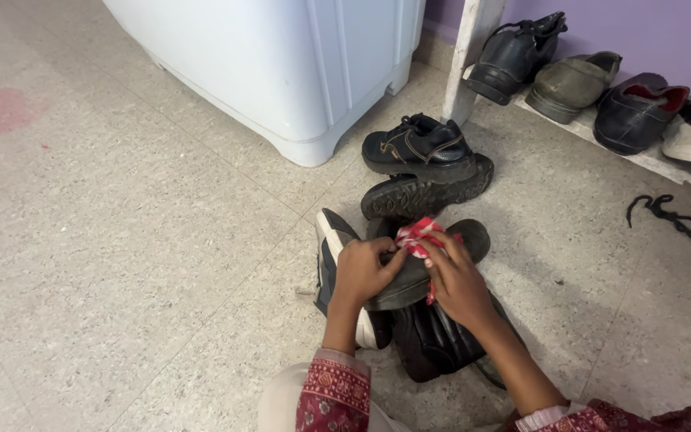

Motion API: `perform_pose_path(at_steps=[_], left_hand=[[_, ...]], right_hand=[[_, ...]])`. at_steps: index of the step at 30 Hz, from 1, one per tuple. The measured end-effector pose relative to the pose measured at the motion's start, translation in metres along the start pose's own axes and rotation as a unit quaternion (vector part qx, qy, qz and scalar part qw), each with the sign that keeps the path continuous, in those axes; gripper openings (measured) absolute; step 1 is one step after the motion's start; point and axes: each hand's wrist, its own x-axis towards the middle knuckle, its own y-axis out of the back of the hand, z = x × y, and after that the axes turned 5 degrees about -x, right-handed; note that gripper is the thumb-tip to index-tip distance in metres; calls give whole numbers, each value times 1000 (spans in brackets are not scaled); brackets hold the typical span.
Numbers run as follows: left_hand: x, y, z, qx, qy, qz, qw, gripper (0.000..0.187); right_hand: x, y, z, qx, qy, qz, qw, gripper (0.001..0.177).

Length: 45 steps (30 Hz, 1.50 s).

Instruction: The person sits on the floor and wipes several pairs of shoes with a patterned cloth. They handle each shoe individually, rubbing the cloth over the upper and sides, then set the shoe aside before picking up the next one.

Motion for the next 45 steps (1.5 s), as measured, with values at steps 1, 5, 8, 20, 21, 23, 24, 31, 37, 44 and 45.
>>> perform_pose_path(at_steps=[1,5,8,20,21,23,24,31,37,44,45], left_hand=[[0,-2,2,-3,17,1,1000,28],[-10,-5,7,-4,44,38,998,30],[-7,-9,9,-21,38,61,997,28],[-14,-16,19,-85,-5,20,996,29],[-16,-17,19,-86,-10,15,996,30],[-15,-20,23,-76,-21,-4,997,38],[-13,-23,25,-70,-29,-11,997,43],[-10,-55,28,-118,-43,-21,992,41],[2,-93,23,-219,-40,-36,974,37],[-9,-115,28,-169,28,-70,983,28],[-13,-120,33,-123,6,-51,991,28]], right_hand=[[-2,-3,3,10,19,31,999,39],[-15,-12,2,50,65,60,995,42],[-16,-11,3,69,111,82,988,52],[-30,-10,29,63,92,82,990,52],[-34,-9,33,65,75,74,992,52],[-38,-3,42,70,42,60,995,53],[-39,0,46,65,33,54,996,52],[-49,16,74,41,24,17,999,58],[-55,41,98,4,21,49,999,57],[-75,45,114,6,-46,44,998,54],[-78,45,113,24,-61,40,997,57]])
